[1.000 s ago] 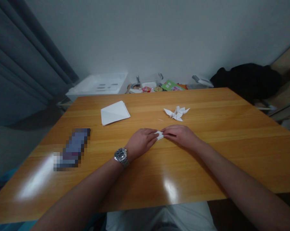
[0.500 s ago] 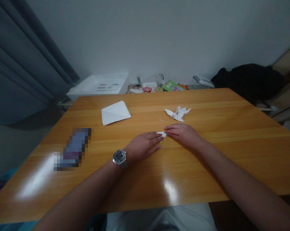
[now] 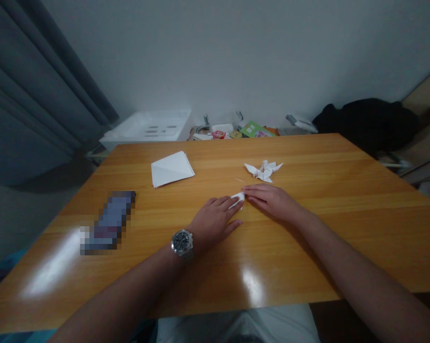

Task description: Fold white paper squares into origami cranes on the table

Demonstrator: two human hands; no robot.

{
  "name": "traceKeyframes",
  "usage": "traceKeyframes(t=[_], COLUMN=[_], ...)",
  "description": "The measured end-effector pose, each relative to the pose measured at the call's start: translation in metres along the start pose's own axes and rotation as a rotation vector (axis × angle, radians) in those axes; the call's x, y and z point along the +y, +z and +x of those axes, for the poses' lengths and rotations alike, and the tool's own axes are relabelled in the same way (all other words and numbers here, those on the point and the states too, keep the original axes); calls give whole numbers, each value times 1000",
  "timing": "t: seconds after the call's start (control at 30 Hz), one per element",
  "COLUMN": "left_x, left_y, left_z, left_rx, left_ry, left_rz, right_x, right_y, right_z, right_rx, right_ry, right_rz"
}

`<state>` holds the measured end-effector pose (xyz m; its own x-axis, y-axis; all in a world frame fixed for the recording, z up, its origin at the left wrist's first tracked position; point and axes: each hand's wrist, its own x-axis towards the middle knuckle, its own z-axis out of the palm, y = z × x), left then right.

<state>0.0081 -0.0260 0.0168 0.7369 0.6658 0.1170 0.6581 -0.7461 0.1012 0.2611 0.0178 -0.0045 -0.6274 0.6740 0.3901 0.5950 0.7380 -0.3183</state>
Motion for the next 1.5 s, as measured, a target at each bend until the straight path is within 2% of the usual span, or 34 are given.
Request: traceKeyframes(t=[0.33, 0.8, 1.0, 1.37, 1.5], left_x=[0, 5, 8, 13, 14], left_y=[0, 1, 2, 5, 4], left_z=[1, 2, 1, 1, 1], left_rx=[-19, -28, -19, -15, -13], left_ry=[-2, -7, -14, -32, -32], left_rz=[-13, 20, 45, 72, 68], right_x=[-3, 3, 4, 1, 1], right_y=[-5, -6, -5, -9, -10], right_z=[1, -4, -7, -12, -14], right_rx=[-117, -196, -205, -336, -342], right_ry=[19, 67, 59, 35, 19], right_rz=[23, 36, 76, 27, 3])
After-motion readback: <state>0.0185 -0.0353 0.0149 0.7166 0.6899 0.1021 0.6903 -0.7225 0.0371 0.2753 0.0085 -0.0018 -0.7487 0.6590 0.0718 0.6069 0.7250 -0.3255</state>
